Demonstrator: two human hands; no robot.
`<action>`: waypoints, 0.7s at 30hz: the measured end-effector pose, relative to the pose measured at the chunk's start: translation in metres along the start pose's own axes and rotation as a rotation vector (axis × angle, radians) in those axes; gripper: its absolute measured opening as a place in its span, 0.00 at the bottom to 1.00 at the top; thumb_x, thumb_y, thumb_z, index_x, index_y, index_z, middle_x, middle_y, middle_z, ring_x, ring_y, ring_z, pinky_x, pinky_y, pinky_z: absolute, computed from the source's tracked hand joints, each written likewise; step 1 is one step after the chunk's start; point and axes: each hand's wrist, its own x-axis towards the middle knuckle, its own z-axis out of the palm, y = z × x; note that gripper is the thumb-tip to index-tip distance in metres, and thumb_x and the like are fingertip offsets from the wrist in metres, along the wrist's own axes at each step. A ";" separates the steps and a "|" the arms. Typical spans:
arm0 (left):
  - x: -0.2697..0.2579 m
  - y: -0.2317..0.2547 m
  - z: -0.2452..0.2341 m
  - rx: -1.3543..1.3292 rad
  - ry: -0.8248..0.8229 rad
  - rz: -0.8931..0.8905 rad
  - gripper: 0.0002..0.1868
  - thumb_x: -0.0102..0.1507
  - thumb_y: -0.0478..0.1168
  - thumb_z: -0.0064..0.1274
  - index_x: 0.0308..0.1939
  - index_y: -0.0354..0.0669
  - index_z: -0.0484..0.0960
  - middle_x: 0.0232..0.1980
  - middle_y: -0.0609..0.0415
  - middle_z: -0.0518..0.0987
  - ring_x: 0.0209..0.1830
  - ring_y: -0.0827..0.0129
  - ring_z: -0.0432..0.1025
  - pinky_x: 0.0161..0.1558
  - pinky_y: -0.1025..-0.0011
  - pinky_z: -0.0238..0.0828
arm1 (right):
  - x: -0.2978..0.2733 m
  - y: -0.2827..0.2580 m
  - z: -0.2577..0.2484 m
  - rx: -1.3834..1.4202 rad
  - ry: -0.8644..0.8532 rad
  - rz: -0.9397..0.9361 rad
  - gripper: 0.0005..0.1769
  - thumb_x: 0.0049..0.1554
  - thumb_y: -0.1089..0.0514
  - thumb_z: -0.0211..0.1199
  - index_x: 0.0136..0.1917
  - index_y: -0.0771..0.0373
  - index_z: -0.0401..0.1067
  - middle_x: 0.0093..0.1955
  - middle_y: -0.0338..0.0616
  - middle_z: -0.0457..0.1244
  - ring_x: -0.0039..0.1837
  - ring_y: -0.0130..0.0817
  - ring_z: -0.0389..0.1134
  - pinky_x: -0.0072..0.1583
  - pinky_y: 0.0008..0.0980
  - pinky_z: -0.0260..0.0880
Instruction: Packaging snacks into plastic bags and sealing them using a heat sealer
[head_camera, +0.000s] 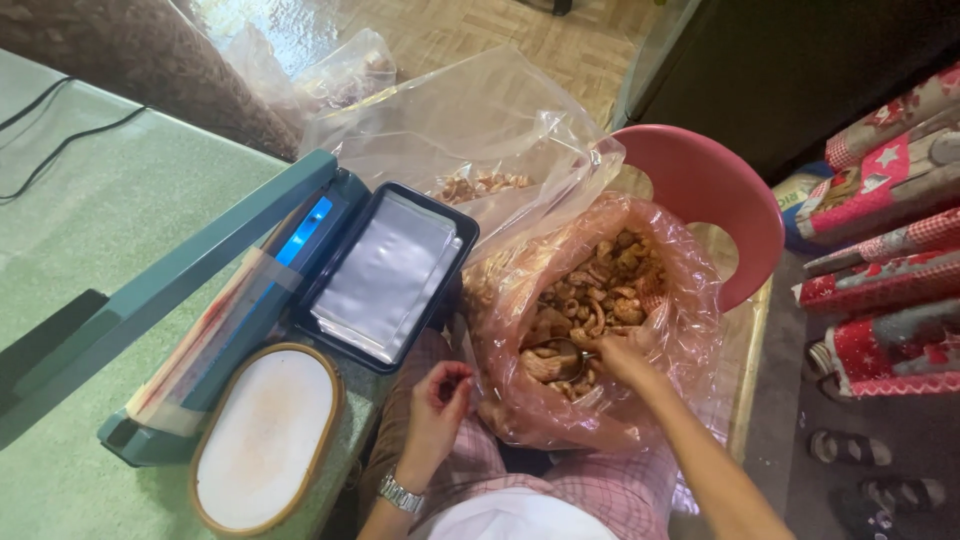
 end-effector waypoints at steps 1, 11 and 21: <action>0.000 0.005 0.002 -0.026 -0.032 -0.004 0.04 0.60 0.33 0.52 0.37 0.44 0.81 0.30 0.61 0.78 0.25 0.81 0.66 0.27 0.81 0.64 | 0.034 0.021 -0.001 -0.469 -0.168 -0.199 0.13 0.58 0.65 0.58 0.57 0.64 0.69 0.48 0.47 0.63 0.34 0.26 0.61 0.33 0.16 0.61; 0.009 0.018 0.009 -0.063 -0.049 0.034 0.06 0.59 0.28 0.50 0.36 0.42 0.79 0.33 0.58 0.76 0.29 0.78 0.69 0.31 0.81 0.67 | 0.092 0.051 -0.039 -0.552 -0.381 -0.489 0.22 0.52 0.59 0.62 0.61 0.54 0.73 0.62 0.42 0.67 0.54 0.32 0.69 0.55 0.28 0.72; 0.049 0.061 0.056 0.173 -0.126 0.313 0.11 0.54 0.28 0.53 0.40 0.42 0.80 0.27 0.48 0.75 0.29 0.56 0.73 0.31 0.67 0.71 | 0.094 0.069 -0.053 -0.108 -0.324 -0.728 0.22 0.46 0.62 0.71 0.55 0.68 0.76 0.50 0.52 0.71 0.53 0.34 0.68 0.57 0.36 0.69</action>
